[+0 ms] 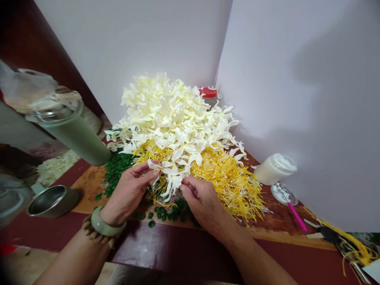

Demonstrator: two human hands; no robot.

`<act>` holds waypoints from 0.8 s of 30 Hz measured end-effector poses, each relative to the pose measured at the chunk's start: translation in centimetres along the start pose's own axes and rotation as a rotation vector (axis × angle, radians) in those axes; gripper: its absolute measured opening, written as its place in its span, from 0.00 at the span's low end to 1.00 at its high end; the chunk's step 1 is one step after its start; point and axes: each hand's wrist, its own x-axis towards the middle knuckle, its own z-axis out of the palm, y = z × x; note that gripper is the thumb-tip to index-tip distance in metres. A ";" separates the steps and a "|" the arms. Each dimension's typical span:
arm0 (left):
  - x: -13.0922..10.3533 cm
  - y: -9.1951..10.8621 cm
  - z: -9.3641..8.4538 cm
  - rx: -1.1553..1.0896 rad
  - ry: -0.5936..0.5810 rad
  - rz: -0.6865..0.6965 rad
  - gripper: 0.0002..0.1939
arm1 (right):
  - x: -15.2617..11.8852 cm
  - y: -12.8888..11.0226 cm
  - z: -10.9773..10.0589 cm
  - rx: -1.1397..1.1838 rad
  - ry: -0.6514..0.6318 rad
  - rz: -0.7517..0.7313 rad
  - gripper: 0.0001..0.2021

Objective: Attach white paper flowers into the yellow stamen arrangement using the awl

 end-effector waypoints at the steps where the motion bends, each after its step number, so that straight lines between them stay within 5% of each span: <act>1: 0.0 0.0 0.0 0.003 -0.010 0.003 0.17 | 0.0 0.0 0.0 -0.003 0.000 -0.003 0.12; 11: -0.5 -0.5 0.8 0.290 0.083 0.144 0.16 | -0.1 -0.1 0.9 -0.082 0.041 -0.017 0.11; 24: -0.5 -1.2 1.0 0.411 -0.014 0.127 0.15 | -0.5 0.5 2.0 -0.451 0.119 -0.150 0.10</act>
